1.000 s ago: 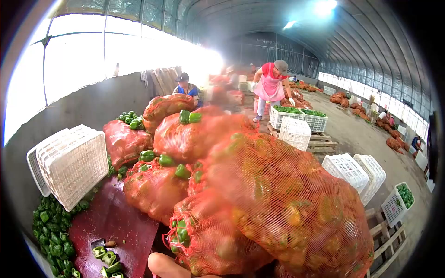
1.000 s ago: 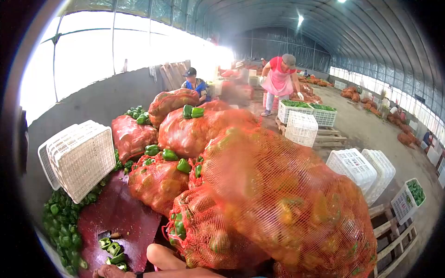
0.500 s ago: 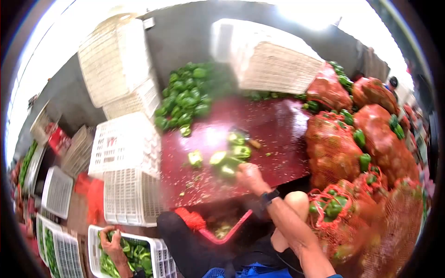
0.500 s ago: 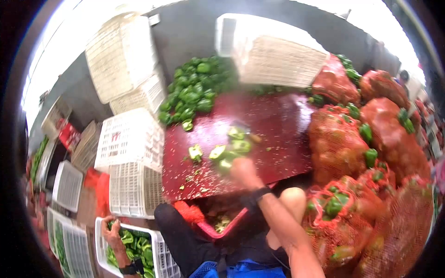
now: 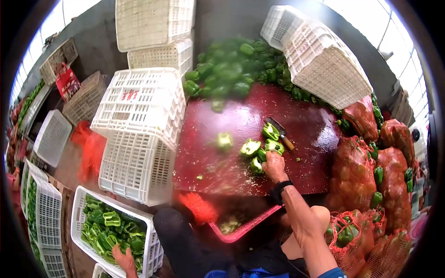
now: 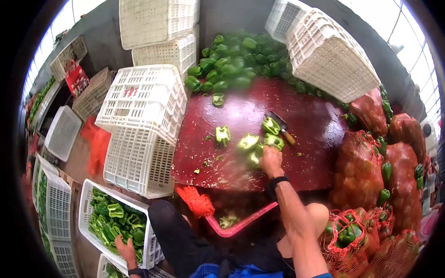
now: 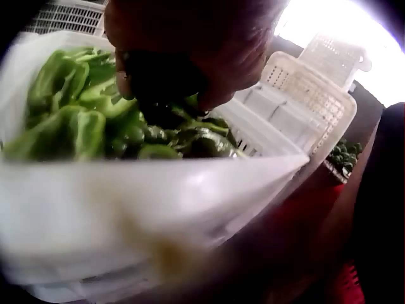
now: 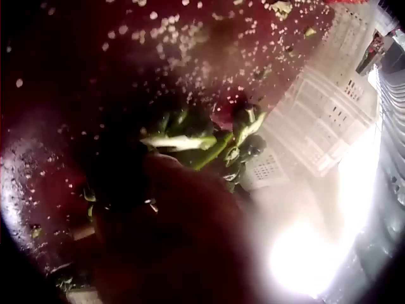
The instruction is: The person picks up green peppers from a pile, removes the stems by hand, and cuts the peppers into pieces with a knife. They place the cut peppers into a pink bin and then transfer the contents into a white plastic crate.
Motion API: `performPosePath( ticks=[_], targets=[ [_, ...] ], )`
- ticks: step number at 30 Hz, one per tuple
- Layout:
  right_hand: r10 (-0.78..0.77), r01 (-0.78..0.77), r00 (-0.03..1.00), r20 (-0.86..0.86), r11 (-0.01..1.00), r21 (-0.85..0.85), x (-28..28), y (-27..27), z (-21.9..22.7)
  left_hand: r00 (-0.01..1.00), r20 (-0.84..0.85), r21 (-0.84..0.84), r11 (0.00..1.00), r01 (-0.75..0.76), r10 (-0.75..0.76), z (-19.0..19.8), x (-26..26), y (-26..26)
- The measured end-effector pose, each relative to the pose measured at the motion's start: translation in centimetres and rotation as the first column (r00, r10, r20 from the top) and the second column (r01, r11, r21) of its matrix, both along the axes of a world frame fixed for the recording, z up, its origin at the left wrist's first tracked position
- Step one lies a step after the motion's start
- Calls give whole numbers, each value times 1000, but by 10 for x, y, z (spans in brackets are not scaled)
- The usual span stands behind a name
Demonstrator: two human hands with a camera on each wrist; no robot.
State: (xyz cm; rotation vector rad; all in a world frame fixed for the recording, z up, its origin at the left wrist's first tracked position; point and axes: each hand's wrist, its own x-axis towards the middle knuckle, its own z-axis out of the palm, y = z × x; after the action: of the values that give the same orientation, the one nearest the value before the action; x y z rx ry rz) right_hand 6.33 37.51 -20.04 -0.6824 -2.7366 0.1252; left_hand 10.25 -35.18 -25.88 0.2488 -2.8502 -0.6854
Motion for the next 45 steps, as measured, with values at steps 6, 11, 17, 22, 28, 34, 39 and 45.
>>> performPosePath(
  ticks=[6,11,17,22,28,34,39,45],
  targets=[
    [-198,170,978,-67,940,-296,12,-14,-8,997,70,146,989,5,-15,-35,-7,-8],
    [-70,-79,949,-306,890,-449,27,-59,59,982,-103,452,887,-98,161,53,-30,24],
    [376,-553,801,-465,763,-336,37,-174,134,824,-523,827,107,552,-217,210,-30,245],
    [499,-623,751,-432,752,-214,64,-247,143,872,-225,964,30,264,-434,180,-21,363],
    [497,-715,677,-543,618,-326,82,-214,144,810,11,748,-533,-395,-586,121,-35,357],
    [528,-629,776,-344,683,-371,82,-207,125,714,84,813,-367,-452,-695,111,-31,372],
    [591,-558,803,-69,707,-435,76,-203,125,574,162,873,-154,-462,-803,113,-26,373],
    [611,-569,792,-18,726,-387,76,-203,88,517,89,920,-128,-369,-851,116,-25,370]
  ],
)
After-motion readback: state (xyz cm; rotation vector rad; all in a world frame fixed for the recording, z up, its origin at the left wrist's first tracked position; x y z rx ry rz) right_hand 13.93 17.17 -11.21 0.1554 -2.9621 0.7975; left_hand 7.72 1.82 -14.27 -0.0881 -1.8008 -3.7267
